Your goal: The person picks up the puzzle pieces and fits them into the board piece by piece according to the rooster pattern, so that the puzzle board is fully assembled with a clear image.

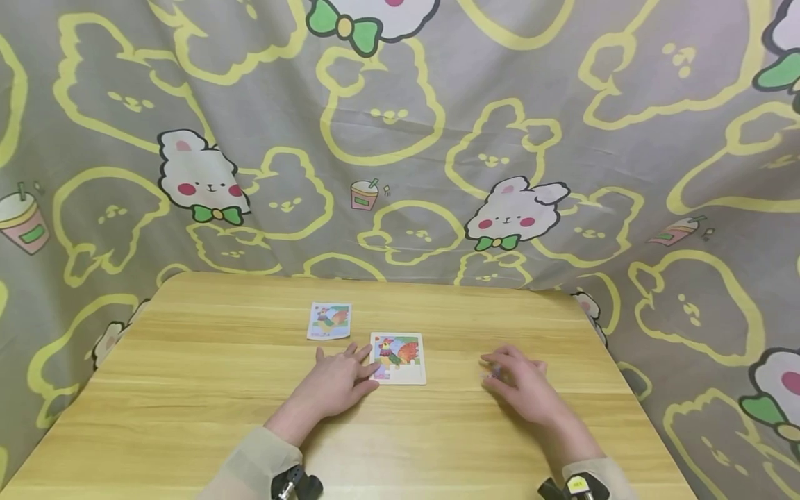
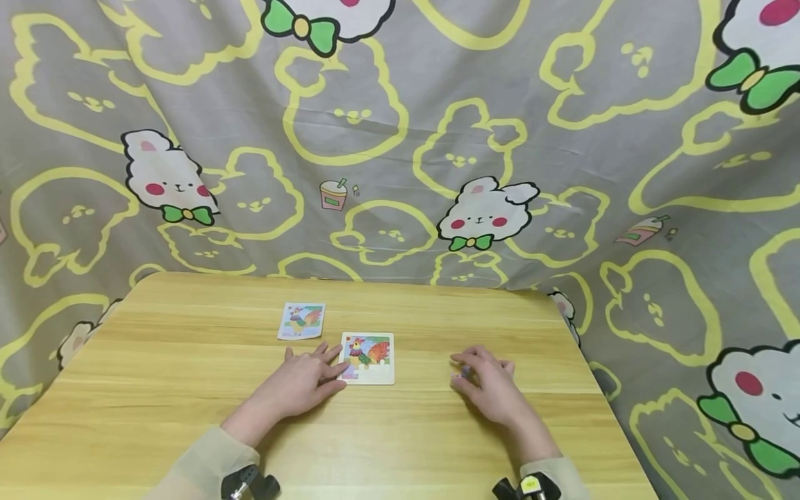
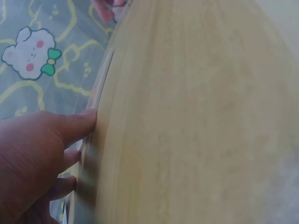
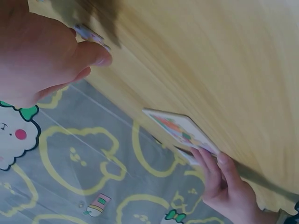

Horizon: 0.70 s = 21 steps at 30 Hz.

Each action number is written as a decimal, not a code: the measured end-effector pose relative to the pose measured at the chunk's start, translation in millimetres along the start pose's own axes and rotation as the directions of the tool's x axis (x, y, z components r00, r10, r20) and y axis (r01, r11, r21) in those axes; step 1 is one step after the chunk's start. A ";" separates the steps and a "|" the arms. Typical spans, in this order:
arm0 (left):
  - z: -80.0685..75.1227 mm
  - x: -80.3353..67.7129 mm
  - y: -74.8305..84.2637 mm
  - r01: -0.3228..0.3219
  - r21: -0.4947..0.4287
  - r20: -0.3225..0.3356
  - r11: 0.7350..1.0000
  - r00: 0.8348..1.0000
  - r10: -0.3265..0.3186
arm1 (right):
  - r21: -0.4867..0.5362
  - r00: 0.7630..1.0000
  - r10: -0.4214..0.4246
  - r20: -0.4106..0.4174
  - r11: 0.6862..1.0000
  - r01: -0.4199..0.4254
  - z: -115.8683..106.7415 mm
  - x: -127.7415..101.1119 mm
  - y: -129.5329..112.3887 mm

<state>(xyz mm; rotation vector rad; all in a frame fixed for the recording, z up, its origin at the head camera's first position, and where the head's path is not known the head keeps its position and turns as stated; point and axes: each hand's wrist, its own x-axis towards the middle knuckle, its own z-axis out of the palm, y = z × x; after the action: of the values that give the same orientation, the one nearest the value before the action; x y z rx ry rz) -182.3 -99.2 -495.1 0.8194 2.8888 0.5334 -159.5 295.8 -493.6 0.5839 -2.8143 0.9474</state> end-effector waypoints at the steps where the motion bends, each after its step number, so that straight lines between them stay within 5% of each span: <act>1: 0.2 0.2 -0.2 -0.001 0.002 0.000 1.000 1.000 0.001 | -0.001 1.000 0.000 -0.001 1.000 0.000 -1.3 -1.0 2.0; 21: 0.1 -0.4 0.0 -0.007 0.004 -0.003 1.000 1.000 0.007 | 0.029 0.994 0.043 0.104 0.998 -0.046 -5.0 3.4 23.2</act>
<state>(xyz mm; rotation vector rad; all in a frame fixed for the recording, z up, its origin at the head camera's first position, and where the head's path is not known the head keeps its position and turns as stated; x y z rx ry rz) -182.0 -99.4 -495.2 0.8300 2.8912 0.5306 -171.8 314.7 -501.8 0.5929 -2.9205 0.9994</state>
